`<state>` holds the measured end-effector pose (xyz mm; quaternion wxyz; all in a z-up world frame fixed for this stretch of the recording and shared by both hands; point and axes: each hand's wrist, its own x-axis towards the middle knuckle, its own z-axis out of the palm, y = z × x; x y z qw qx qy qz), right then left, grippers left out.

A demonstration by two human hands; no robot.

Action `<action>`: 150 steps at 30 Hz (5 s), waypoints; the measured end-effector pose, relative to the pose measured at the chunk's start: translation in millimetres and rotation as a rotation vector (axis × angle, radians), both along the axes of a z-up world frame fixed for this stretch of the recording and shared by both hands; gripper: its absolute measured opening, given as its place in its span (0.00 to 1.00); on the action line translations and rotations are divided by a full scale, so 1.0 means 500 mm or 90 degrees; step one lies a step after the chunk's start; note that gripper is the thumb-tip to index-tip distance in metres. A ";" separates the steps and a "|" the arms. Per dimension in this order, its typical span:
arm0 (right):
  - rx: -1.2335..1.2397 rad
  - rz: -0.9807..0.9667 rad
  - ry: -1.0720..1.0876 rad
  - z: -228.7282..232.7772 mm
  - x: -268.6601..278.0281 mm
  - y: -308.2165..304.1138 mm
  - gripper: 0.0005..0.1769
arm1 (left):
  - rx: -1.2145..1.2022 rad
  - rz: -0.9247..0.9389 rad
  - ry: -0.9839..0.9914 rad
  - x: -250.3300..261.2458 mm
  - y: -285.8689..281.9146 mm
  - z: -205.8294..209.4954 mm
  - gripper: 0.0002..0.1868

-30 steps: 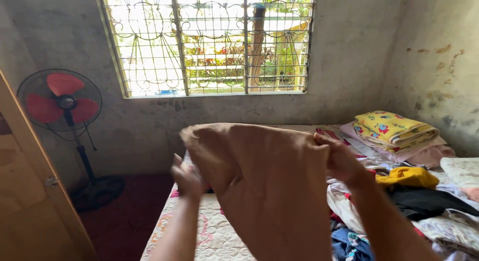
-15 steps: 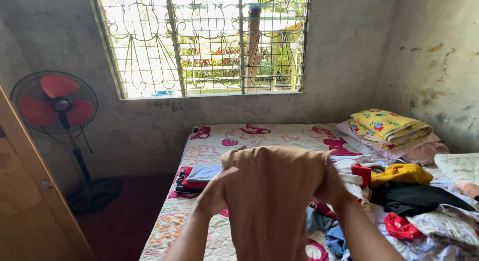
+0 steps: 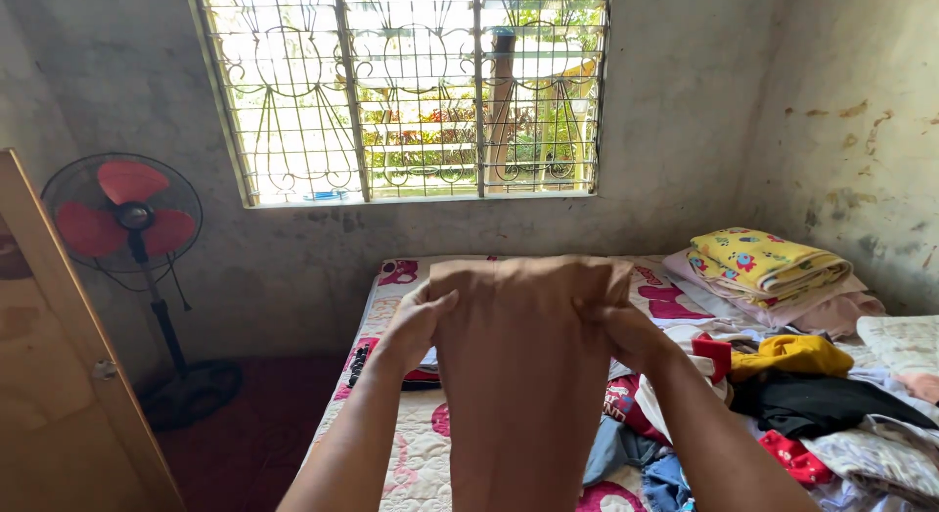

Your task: Folding various articles of clothing on a bed.

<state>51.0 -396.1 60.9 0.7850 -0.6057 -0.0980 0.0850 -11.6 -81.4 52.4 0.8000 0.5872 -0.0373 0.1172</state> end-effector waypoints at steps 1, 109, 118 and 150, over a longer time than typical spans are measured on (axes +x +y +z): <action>0.000 -0.001 0.001 -0.017 0.025 -0.012 0.26 | 0.000 -0.001 0.001 0.016 0.014 -0.021 0.16; -0.632 0.217 0.097 -0.989 0.673 0.040 0.49 | 0.904 -0.238 0.258 0.469 -0.194 -0.811 0.55; -1.027 0.153 0.197 -0.868 0.561 0.041 0.40 | 0.845 -0.155 0.265 0.479 -0.249 -0.908 0.34; -0.532 0.218 0.175 -0.887 0.469 0.065 0.19 | 0.459 0.091 0.461 0.441 -0.252 -0.869 0.21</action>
